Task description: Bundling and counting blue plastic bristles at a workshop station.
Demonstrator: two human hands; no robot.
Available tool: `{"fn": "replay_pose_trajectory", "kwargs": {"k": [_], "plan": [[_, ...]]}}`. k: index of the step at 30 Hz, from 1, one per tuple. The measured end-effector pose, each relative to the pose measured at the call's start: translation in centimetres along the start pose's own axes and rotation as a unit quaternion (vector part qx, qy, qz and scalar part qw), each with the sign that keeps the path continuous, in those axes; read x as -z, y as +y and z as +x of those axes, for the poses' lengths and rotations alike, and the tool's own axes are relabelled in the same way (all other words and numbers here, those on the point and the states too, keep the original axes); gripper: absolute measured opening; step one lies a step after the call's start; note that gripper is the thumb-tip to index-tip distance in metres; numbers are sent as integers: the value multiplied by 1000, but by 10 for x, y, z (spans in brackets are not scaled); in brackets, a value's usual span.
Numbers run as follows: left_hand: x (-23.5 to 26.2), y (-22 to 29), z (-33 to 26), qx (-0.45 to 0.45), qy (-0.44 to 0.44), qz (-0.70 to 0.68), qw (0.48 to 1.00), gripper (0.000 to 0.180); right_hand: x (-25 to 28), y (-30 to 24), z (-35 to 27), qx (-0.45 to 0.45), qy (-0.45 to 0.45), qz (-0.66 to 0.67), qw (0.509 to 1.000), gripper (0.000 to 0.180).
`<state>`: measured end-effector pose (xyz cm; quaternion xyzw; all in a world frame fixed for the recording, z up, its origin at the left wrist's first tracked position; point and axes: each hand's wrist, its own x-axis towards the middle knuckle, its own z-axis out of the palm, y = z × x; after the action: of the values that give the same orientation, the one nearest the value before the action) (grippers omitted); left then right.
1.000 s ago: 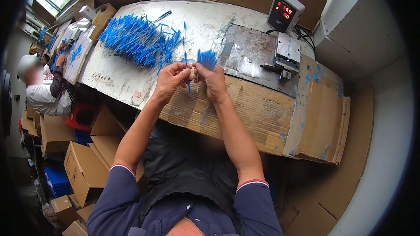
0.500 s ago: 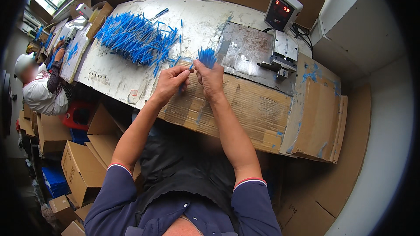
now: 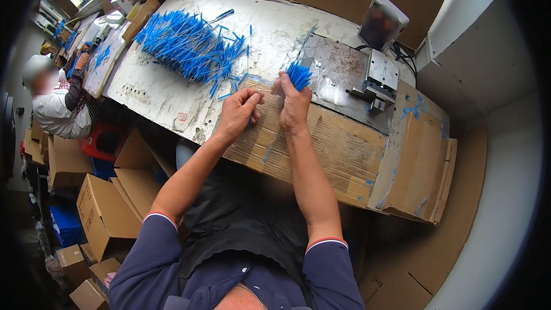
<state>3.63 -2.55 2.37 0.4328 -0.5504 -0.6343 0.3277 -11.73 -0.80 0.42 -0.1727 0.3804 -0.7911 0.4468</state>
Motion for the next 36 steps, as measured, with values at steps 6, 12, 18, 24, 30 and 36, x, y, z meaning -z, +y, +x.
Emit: {"fn": "replay_pose_trajectory", "kwargs": {"k": [6,12,18,24,30,36], "plan": [[25,38,-18,-510,100,541,661,20,6,-25,2,-153,-46,-90,983,16],[22,25,-15,-550,4,528,646,30,-8,-14,-13,-217,-189,-59,956,18],[30,15,-22,-483,49,445,752,26,1,-6,-8,-115,-116,-22,986,25],[59,-4,-9,-305,207,497,786,26,-5,-8,-6,-67,-87,-45,993,33],[52,-7,2,-254,191,581,749,22,-3,-6,-7,-89,-113,-85,986,26],[62,-14,5,-260,201,591,736,13,-7,4,-13,-49,-111,-132,984,15]]}}
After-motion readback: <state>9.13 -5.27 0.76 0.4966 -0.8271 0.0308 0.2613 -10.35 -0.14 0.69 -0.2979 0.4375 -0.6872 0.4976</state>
